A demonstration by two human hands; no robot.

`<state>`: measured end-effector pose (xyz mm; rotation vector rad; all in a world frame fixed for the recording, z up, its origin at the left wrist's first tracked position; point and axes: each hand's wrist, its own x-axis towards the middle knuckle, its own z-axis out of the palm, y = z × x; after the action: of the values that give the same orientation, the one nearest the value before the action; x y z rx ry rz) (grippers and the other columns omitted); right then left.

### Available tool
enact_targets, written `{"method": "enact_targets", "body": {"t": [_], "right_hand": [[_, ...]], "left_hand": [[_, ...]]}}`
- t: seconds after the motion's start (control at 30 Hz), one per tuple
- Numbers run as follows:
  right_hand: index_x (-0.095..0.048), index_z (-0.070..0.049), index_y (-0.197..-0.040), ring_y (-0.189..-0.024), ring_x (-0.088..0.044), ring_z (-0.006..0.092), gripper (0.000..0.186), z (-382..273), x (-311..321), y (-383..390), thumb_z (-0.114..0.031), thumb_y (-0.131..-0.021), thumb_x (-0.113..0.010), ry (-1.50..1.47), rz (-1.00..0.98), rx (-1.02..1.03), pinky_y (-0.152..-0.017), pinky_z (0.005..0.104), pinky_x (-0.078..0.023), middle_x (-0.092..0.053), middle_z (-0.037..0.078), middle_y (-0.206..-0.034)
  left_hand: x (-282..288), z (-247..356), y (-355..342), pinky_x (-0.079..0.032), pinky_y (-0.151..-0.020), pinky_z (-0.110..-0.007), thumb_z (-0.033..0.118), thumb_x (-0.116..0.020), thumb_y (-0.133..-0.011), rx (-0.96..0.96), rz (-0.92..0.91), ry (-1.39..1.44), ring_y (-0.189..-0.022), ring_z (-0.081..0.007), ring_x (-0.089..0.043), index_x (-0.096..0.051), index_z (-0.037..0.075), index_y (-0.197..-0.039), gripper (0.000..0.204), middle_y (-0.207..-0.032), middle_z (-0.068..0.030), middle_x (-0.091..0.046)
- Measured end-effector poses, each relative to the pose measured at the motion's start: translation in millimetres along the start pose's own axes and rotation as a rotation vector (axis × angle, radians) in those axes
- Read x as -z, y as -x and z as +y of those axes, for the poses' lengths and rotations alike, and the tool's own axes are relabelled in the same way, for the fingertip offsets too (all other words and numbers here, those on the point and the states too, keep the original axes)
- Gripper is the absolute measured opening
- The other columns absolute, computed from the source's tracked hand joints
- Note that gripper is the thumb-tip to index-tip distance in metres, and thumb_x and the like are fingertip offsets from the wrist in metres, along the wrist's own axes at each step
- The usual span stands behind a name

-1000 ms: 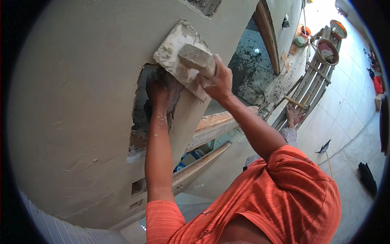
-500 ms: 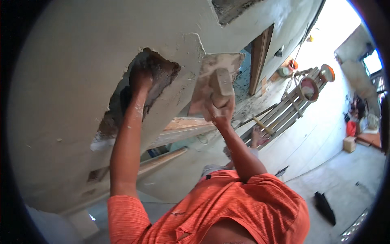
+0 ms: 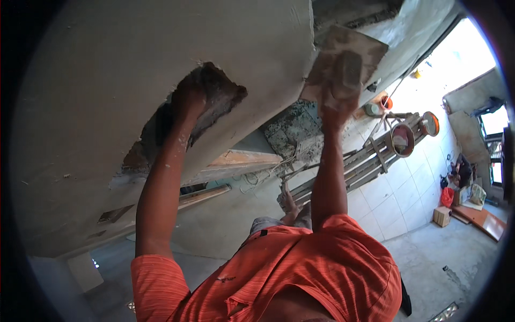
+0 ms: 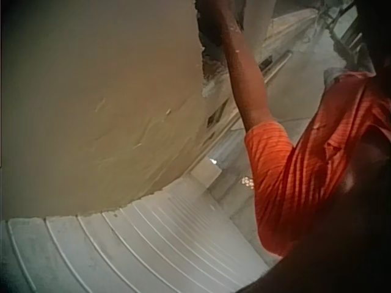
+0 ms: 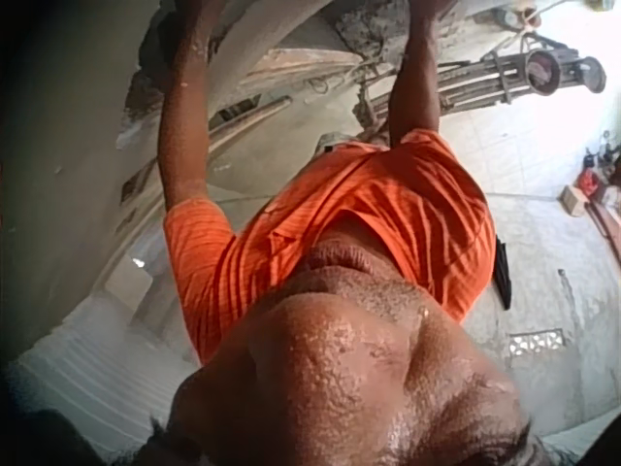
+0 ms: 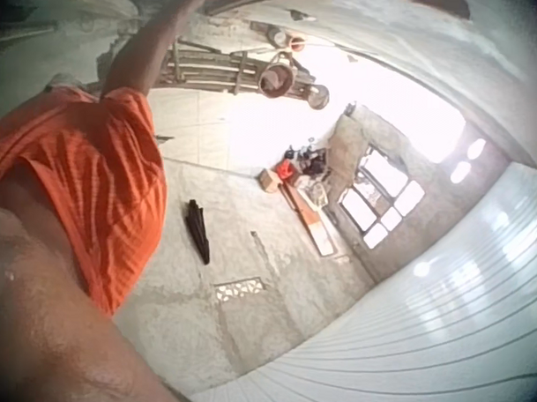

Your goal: The person smooths plaster onto a wall and around wall openings using a float, scoops more plaster mixture from a bucket onto the float, and applies it to the wall edges.

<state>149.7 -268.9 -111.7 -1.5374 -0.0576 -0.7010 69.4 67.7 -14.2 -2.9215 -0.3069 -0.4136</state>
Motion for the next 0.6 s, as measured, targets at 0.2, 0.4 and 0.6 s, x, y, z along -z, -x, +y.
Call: {"method": "enact_targets", "body": {"t": [0.2, 0.4, 0.6], "right_hand": [[-0.059, -0.003, -0.109, -0.080, -0.067, 0.0230, 0.043, -82, -23, 14, -0.013, -0.073, -0.080, -0.277, -0.170, 0.069, -0.075, 0.0357, -0.054, -0.068, 0.014, -0.090], [-0.059, -0.002, -0.116, -0.088, -0.069, 0.0223, 0.055, -96, -40, -14, -0.020, -0.069, -0.082, -0.136, -0.353, 0.079, -0.080, 0.0351, -0.054, -0.070, 0.014, -0.096], [-0.058, 0.001, -0.117, -0.085, -0.069, 0.0235, 0.056, -10, 4, -30, -0.018, -0.071, -0.083, 0.036, -0.158, 0.103, -0.074, 0.0361, -0.054, -0.070, 0.017, -0.095]], "left_hand": [[9, 13, 2, -0.049, -0.092, -0.046, 0.017, -0.045, -0.098, 0.126, -0.154, 0.131, -0.109, -0.0395, -0.060, -0.059, 0.001, -0.117, 0.029, -0.118, -0.0220, -0.063], [-3, 11, 4, -0.049, -0.092, -0.046, 0.020, -0.053, -0.094, 0.132, -0.116, 0.107, -0.108, -0.0372, -0.062, -0.061, 0.004, -0.120, 0.032, -0.119, -0.0186, -0.064], [-15, 4, -2, -0.048, -0.095, -0.044, 0.029, -0.050, -0.096, 0.278, -0.168, 0.190, -0.112, -0.0360, -0.060, -0.061, 0.008, -0.124, 0.037, -0.125, -0.0170, -0.062]]}}
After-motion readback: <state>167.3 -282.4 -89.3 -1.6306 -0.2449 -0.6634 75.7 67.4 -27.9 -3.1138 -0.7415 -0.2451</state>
